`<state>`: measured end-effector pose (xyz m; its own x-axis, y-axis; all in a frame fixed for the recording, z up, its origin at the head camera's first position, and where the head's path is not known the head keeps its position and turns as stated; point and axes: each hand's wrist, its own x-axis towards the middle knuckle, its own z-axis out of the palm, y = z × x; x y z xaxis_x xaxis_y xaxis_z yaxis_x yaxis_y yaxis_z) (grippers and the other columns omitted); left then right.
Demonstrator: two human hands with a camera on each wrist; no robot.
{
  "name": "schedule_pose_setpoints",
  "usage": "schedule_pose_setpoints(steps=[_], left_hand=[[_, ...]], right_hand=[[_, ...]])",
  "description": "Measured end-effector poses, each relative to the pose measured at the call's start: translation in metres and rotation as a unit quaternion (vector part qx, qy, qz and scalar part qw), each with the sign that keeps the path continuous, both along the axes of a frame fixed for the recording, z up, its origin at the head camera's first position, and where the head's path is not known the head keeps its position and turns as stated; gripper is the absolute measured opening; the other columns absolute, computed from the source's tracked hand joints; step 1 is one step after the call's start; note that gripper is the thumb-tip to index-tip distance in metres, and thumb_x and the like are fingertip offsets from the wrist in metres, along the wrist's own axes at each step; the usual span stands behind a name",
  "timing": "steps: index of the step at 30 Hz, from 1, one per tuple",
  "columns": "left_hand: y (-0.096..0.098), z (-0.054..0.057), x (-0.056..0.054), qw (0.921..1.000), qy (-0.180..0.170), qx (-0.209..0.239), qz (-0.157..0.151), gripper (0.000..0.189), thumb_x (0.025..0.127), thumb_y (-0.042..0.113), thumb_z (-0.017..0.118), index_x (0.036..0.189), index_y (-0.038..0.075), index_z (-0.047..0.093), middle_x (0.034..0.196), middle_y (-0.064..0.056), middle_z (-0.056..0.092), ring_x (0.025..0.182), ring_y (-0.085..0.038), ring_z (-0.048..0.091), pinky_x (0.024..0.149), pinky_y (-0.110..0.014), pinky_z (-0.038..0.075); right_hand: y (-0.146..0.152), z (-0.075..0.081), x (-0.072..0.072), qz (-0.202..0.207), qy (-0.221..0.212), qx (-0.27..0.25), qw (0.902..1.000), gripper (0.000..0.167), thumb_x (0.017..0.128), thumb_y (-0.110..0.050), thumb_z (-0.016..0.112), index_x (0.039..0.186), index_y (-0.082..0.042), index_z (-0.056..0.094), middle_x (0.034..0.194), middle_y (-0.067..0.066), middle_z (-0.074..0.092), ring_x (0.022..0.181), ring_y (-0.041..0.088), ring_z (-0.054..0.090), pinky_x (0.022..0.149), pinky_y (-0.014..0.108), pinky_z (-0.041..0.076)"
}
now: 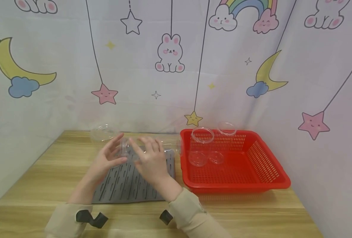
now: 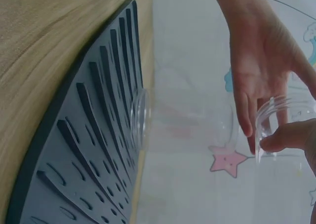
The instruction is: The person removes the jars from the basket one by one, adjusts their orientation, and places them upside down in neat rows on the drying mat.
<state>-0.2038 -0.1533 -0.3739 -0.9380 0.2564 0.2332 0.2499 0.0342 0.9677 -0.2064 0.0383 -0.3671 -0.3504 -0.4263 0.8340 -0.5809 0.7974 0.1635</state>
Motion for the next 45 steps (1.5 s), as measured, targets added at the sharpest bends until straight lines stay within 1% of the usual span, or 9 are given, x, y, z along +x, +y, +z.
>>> schedule_pose_setpoints(steps=[9, 22, 28, 33, 35, 39, 42, 44, 45], left_hand=[[0.001, -0.002, -0.001, 0.9998, -0.010, -0.012, 0.012, 0.082, 0.085, 0.010, 0.072, 0.154, 0.013, 0.027, 0.158, -0.014, 0.026, 0.147, -0.041, 0.021, 0.113, -0.063, 0.029], [0.003, -0.003, -0.003, 0.9993, -0.014, -0.033, 0.010, 0.072, 0.087, 0.015, 0.070, 0.149, 0.011, 0.035, 0.155, -0.014, 0.034, 0.144, -0.041, 0.028, 0.109, -0.063, 0.035], [0.002, -0.002, -0.001, 0.9994, -0.015, -0.028, 0.009, 0.071, 0.089, 0.016, 0.068, 0.150, 0.008, 0.032, 0.156, -0.016, 0.031, 0.144, -0.044, 0.025, 0.108, -0.071, 0.029], [0.001, 0.000, 0.000, 0.9995, -0.021, -0.021, 0.008, 0.071, 0.088, 0.014, 0.067, 0.150, 0.007, 0.032, 0.157, -0.015, 0.030, 0.145, -0.044, 0.024, 0.109, -0.072, 0.024], [0.000, 0.001, 0.001, 0.9995, -0.024, -0.019, 0.008, 0.071, 0.089, 0.014, 0.067, 0.150, 0.008, 0.032, 0.157, -0.015, 0.030, 0.145, -0.044, 0.023, 0.110, -0.072, 0.023], [-0.002, 0.000, 0.000, 0.9996, -0.024, -0.014, 0.008, 0.069, 0.089, 0.013, 0.066, 0.150, 0.009, 0.032, 0.158, -0.016, 0.029, 0.146, -0.044, 0.020, 0.110, -0.073, 0.020], [-0.004, -0.001, 0.000, 0.9997, -0.021, -0.005, 0.008, 0.067, 0.091, 0.012, 0.064, 0.149, 0.009, 0.032, 0.156, -0.018, 0.031, 0.145, -0.043, 0.024, 0.110, -0.069, 0.027], [-0.006, 0.000, 0.000, 0.9998, -0.015, 0.003, 0.010, 0.064, 0.091, 0.009, 0.063, 0.148, 0.008, 0.033, 0.154, -0.018, 0.035, 0.143, -0.041, 0.030, 0.107, -0.061, 0.036], [-0.006, 0.000, 0.000, 0.9998, -0.014, 0.007, 0.013, 0.063, 0.091, 0.008, 0.063, 0.147, 0.009, 0.035, 0.152, -0.015, 0.039, 0.141, -0.039, 0.033, 0.106, -0.056, 0.040]], right_hand=[[-0.001, -0.005, 0.001, -0.005, -0.013, 0.021, 0.9997, 0.076, 0.059, -0.029, 0.093, 0.129, -0.021, 0.064, 0.124, 0.004, 0.059, 0.116, 0.022, 0.054, 0.101, 0.044, 0.045], [0.003, -0.007, 0.000, 0.009, -0.047, 0.034, 0.9983, 0.081, 0.061, -0.031, 0.094, 0.133, -0.017, 0.059, 0.127, 0.004, 0.058, 0.119, 0.023, 0.052, 0.103, 0.047, 0.043], [0.005, -0.003, 0.004, 0.017, -0.063, 0.030, 0.9974, 0.084, 0.061, -0.029, 0.094, 0.135, -0.017, 0.057, 0.129, 0.005, 0.058, 0.122, 0.023, 0.051, 0.105, 0.051, 0.043], [0.006, 0.001, 0.007, 0.023, -0.076, 0.024, 0.9966, 0.083, 0.063, -0.031, 0.092, 0.136, -0.016, 0.056, 0.131, 0.004, 0.059, 0.124, 0.024, 0.052, 0.110, 0.063, 0.034], [0.006, 0.002, 0.009, 0.025, -0.076, 0.026, 0.9965, 0.082, 0.063, -0.033, 0.092, 0.135, -0.015, 0.057, 0.131, 0.003, 0.060, 0.125, 0.023, 0.052, 0.110, 0.064, 0.032], [0.009, 0.003, 0.010, 0.030, -0.063, 0.028, 0.9972, 0.083, 0.063, -0.036, 0.092, 0.135, -0.014, 0.056, 0.131, 0.002, 0.061, 0.126, 0.023, 0.052, 0.110, 0.064, 0.032], [0.013, 0.004, 0.010, 0.044, -0.041, 0.011, 0.9981, 0.085, 0.061, -0.038, 0.093, 0.134, -0.012, 0.056, 0.130, 0.003, 0.061, 0.125, 0.024, 0.053, 0.109, 0.065, 0.032], [0.016, 0.004, 0.010, 0.051, -0.026, -0.012, 0.9983, 0.085, 0.061, -0.039, 0.093, 0.133, -0.010, 0.056, 0.129, 0.005, 0.062, 0.125, 0.026, 0.053, 0.109, 0.067, 0.030], [0.018, 0.005, 0.010, 0.056, -0.023, -0.031, 0.9976, 0.086, 0.061, -0.038, 0.093, 0.132, -0.009, 0.055, 0.129, 0.007, 0.062, 0.125, 0.027, 0.053, 0.109, 0.068, 0.029]])
